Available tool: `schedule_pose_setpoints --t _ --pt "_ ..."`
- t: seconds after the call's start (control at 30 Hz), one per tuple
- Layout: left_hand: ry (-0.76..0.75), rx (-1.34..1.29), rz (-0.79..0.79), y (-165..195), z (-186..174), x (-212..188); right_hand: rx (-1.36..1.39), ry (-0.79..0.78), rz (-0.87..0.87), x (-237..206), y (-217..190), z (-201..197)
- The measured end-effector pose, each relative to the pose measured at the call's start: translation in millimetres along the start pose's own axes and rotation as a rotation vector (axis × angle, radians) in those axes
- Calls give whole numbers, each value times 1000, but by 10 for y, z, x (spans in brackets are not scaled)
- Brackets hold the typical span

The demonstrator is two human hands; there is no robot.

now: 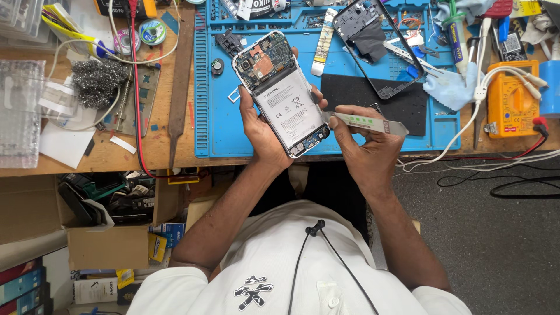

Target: The person disassembles a smartphone at a repair workbench, prying off the back cover and removing the frame. They disconnect and handle the internal battery, plug a charging cable into the phone to test it, and use a pry tool to work the battery loose from the casing.

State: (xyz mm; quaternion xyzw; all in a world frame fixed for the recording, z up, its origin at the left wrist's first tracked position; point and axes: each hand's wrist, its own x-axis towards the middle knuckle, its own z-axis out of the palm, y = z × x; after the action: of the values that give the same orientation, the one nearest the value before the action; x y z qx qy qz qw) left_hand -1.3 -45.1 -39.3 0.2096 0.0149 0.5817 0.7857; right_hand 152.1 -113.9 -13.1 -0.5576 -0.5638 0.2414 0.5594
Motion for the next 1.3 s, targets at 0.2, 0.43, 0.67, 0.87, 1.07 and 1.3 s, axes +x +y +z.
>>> schedule_pose_setpoints --t 0.2,0.43,0.67,0.87,1.07,1.3 --pt "-37 10 9 -6 -3 -15 -73 -9 -63 2 -71 28" --pt "18 110 29 -41 -30 -108 -348 11 -295 -49 -109 126" --pt "-2 67 -30 -72 -134 -102 -224 -124 -74 51 -94 -36" --pt "-47 88 -106 -35 -154 -84 228 -227 282 195 23 -205" --pt "-6 71 -172 -27 -151 -59 362 -241 326 208 130 -272" --pt "10 65 -213 -21 -138 -32 498 -252 348 210 223 -299"
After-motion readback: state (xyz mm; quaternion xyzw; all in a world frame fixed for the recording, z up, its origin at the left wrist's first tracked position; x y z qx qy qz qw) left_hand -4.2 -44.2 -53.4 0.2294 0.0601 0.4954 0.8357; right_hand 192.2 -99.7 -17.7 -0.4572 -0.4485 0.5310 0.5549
